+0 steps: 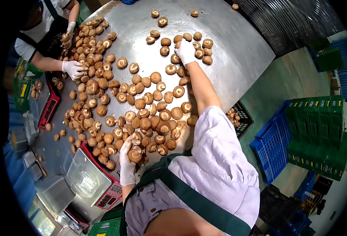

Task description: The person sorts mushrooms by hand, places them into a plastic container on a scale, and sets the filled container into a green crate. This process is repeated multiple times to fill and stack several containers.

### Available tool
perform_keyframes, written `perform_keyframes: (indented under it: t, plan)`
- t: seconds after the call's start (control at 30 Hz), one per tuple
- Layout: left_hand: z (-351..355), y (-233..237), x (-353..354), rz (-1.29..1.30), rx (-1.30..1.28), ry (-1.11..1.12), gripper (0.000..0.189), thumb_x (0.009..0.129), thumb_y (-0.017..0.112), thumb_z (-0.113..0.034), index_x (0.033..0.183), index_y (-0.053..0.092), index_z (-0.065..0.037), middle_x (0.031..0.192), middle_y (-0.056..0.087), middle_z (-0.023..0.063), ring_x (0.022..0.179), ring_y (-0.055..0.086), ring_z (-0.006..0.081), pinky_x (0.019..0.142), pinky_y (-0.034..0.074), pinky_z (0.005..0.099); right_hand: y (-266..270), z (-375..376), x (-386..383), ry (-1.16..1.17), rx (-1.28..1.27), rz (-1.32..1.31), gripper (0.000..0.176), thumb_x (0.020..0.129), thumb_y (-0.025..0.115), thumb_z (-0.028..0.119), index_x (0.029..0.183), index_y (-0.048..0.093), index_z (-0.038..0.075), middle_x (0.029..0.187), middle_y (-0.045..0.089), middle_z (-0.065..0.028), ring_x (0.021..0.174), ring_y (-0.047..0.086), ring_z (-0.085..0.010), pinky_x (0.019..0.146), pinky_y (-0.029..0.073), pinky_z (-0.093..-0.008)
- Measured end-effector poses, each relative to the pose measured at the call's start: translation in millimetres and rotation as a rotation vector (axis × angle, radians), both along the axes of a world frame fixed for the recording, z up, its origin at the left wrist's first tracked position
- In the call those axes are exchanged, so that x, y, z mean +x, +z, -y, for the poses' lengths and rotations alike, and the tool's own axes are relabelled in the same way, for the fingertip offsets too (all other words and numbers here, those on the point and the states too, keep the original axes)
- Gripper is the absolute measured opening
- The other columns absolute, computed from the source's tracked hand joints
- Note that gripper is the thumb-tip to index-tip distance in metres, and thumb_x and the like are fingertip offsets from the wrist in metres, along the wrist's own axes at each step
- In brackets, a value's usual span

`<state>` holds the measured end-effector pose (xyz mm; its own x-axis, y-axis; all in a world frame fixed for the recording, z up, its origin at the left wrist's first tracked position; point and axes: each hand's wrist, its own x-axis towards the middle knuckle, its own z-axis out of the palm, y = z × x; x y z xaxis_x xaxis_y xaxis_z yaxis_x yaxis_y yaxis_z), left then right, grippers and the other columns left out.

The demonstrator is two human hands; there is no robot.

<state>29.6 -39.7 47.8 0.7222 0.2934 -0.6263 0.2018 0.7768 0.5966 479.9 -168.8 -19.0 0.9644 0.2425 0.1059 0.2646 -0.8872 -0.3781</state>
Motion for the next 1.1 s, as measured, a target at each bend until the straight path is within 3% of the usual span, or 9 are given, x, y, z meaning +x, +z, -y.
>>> perform_keyframes:
  t: [0.2,0.33,0.43,0.53,0.6,0.73,0.8,0.93,1.1]
  plan:
    - [-3,-1,9,0.024,0.011,-0.063,0.035,0.091,0.047,-0.017,0.120,0.050,0.002,0.091,0.062,0.0115,0.066,0.058,0.0169,0.060,0.048,0.0252,17,16,-30,0.186,0.492,-0.166,0.060,0.076,0.068,0.031,0.126,0.048,0.004,0.108,0.060,-0.0194,0.103,0.057,-0.0296,0.089,0.044,-0.0356]
    - [-1,6,19,0.045,0.013,-0.098,0.036,0.091,0.047,-0.018,0.120,0.050,0.003,0.091,0.062,0.0110,0.067,0.057,0.0163,0.061,0.047,0.0247,43,32,-57,0.453,1.383,-0.782,0.059,0.080,0.069,0.028,0.125,0.046,-0.001,0.116,0.054,-0.0059,0.107,0.051,-0.0148,0.092,0.041,-0.0296]
    - [-1,9,25,0.072,0.022,-0.149,0.037,0.091,0.047,-0.019,0.121,0.049,0.004,0.091,0.062,0.0112,0.069,0.057,0.0163,0.063,0.048,0.0249,65,42,-87,0.699,1.679,-1.008,0.066,0.079,0.070,0.031,0.128,0.040,-0.001,0.121,0.050,-0.0118,0.112,0.052,-0.0220,0.098,0.042,-0.0363]
    - [3,16,32,0.084,0.076,-0.176,0.038,0.091,0.047,-0.020,0.120,0.050,0.004,0.090,0.061,0.0112,0.068,0.057,0.0164,0.063,0.048,0.0250,69,48,-113,0.615,1.740,-1.118,0.065,0.080,0.068,0.031,0.128,0.039,-0.001,0.128,0.046,-0.0187,0.114,0.051,-0.0247,0.097,0.044,-0.0362]
    - [4,16,33,0.109,0.101,-0.213,0.041,0.091,0.048,-0.023,0.121,0.048,0.005,0.094,0.062,0.0125,0.070,0.058,0.0173,0.063,0.049,0.0258,77,45,-128,0.696,1.578,-1.088,0.066,0.078,0.068,0.040,0.128,0.042,0.005,0.131,0.045,-0.0197,0.116,0.050,-0.0254,0.098,0.043,-0.0385]
    - [11,13,34,0.214,0.011,-0.320,0.056,0.091,0.050,-0.036,0.131,0.037,0.002,0.108,0.060,0.0173,0.074,0.062,0.0202,0.063,0.053,0.0299,103,38,-185,0.734,0.740,-0.972,0.055,0.078,0.068,0.031,0.128,0.049,0.018,0.121,0.056,-0.0102,0.106,0.056,-0.0254,0.093,0.046,-0.0371]
    - [22,14,36,0.279,-0.149,-0.223,0.058,0.090,0.051,-0.039,0.131,0.037,-0.001,0.110,0.059,0.0165,0.074,0.062,0.0212,0.065,0.054,0.0307,110,30,-221,1.000,0.483,-0.674,0.057,0.074,0.067,0.027,0.127,0.050,0.012,0.113,0.060,-0.0122,0.098,0.060,-0.0244,0.085,0.049,-0.0352]
    - [22,-6,23,-0.001,-0.155,-0.142,0.047,0.090,0.053,-0.034,0.125,0.045,-0.004,0.112,0.058,0.0135,0.085,0.062,0.0216,0.067,0.055,0.0342,108,28,-240,1.117,0.415,-0.713,0.054,0.075,0.066,0.029,0.123,0.053,0.009,0.107,0.063,-0.0176,0.093,0.063,-0.0262,0.083,0.049,-0.0327]
    - [19,-1,11,0.012,-0.231,-0.060,0.038,0.091,0.051,-0.023,0.123,0.047,-0.003,0.110,0.059,0.0119,0.093,0.062,0.0227,0.071,0.056,0.0362,108,34,-203,0.644,0.309,-0.715,0.035,0.084,0.057,0.028,0.116,0.058,0.012,0.094,0.066,-0.0137,0.087,0.065,-0.0231,0.081,0.049,-0.0332]
